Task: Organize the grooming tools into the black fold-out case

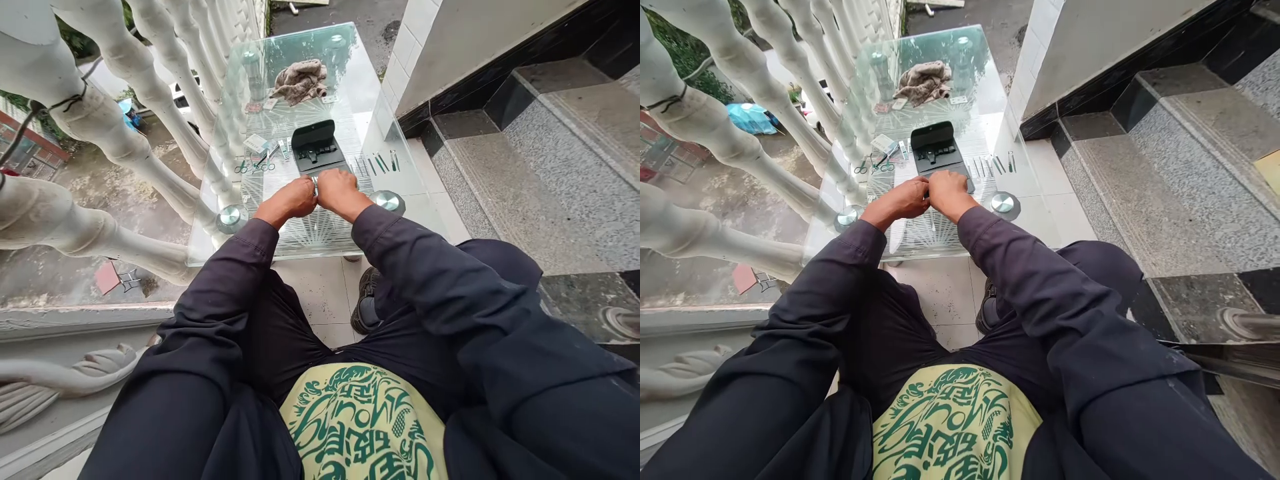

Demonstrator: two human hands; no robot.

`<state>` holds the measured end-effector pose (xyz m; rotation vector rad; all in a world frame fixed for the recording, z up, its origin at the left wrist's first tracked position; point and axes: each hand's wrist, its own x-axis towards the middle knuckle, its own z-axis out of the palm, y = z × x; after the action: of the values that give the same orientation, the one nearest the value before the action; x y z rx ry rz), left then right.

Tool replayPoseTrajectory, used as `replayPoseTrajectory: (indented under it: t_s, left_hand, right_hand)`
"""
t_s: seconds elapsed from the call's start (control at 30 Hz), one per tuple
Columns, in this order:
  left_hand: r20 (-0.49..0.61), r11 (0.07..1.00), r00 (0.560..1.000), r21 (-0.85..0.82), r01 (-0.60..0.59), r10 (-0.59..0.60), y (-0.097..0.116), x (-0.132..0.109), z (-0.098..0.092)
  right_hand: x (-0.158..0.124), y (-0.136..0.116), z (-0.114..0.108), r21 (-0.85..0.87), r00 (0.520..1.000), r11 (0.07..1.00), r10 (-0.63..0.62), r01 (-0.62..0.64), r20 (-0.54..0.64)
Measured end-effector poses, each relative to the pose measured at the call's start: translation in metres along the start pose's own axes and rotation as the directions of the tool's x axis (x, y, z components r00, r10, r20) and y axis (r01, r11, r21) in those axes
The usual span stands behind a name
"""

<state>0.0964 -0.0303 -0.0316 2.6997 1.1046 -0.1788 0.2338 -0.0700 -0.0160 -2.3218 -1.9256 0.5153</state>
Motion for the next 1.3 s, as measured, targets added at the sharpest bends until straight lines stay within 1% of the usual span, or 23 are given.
replayPoseTrajectory:
  t_s: [0.07,0.1,0.2,0.3,0.4,0.47,0.53,0.6,0.7,0.77,0.83,0.9,0.97,1.1,1.2,1.3]
  left_hand:
    - [0.021,0.999,0.999,0.025,0.023,-0.023,0.002,0.0,-0.002]
    - [0.036,0.999,0.999,0.035,0.027,-0.029,0.003,-0.001,-0.003]
    - [0.07,0.998,0.997,0.056,0.014,-0.017,0.007,-0.003,-0.008]
    - [0.086,0.997,0.996,0.073,0.021,-0.027,0.009,-0.005,-0.01]
    - [0.077,0.997,0.996,0.071,0.03,-0.035,0.009,-0.006,-0.01]
    - [0.066,0.997,0.997,0.066,0.035,-0.04,0.008,-0.007,-0.01]
    - [0.071,0.997,0.997,0.073,0.034,-0.04,0.008,-0.007,-0.01]
    - [0.091,0.996,0.995,0.083,0.03,-0.037,0.008,-0.007,-0.012]
    - [0.123,0.995,0.992,0.092,0.029,-0.04,0.011,-0.01,-0.016]
    - [0.148,0.994,0.987,0.1,0.046,-0.061,0.015,-0.013,-0.019]
    - [0.165,0.992,0.982,0.108,0.07,-0.088,0.019,-0.017,-0.022]
    - [0.175,0.99,0.98,0.115,0.075,-0.095,0.024,-0.022,-0.023]
    - [0.18,0.989,0.979,0.126,0.073,-0.095,0.029,-0.027,-0.024]
    - [0.193,0.987,0.975,0.132,0.087,-0.111,0.036,-0.039,-0.025]
    - [0.206,0.986,0.971,0.136,0.093,-0.12,0.039,-0.046,-0.026]
    - [0.191,0.987,0.974,0.125,0.098,-0.121,0.039,-0.048,-0.024]
  right_hand:
    - [0.001,0.003,-0.002,-0.036,0.997,0.997,0.067,-0.068,-0.029]
    - [0.0,0.005,-0.004,-0.051,0.996,0.995,0.09,-0.091,-0.021]
    - [-0.007,0.013,-0.014,-0.054,0.991,0.993,0.113,-0.109,0.077]
    - [-0.019,0.019,-0.023,-0.03,0.981,0.995,0.101,-0.097,0.164]
    - [-0.032,0.026,-0.024,0.025,0.97,0.996,0.082,-0.09,0.228]
    - [-0.041,0.035,-0.023,0.065,0.96,0.994,0.067,-0.088,0.272]
    - [-0.049,0.049,-0.025,0.119,0.956,0.988,0.056,-0.094,0.289]
    - [-0.052,0.066,-0.031,0.223,0.959,0.966,0.068,-0.132,0.274]
    - [-0.043,0.093,-0.048,0.377,0.966,0.898,0.158,-0.228,0.207]
    - [-0.027,0.105,-0.057,0.399,0.964,0.879,0.215,-0.261,0.156]
    - [-0.007,0.111,-0.062,0.382,0.954,0.876,0.25,-0.295,0.166]
    - [0.01,0.109,-0.062,0.37,0.947,0.876,0.252,-0.31,0.197]
    - [0.022,0.103,-0.058,0.369,0.948,0.879,0.238,-0.303,0.213]
    - [0.029,0.087,-0.053,0.347,0.955,0.895,0.221,-0.28,0.2]
    - [0.032,0.082,-0.055,0.25,0.956,0.931,0.222,-0.266,0.191]
    - [0.037,0.087,-0.056,0.138,0.953,0.954,0.241,-0.268,0.183]
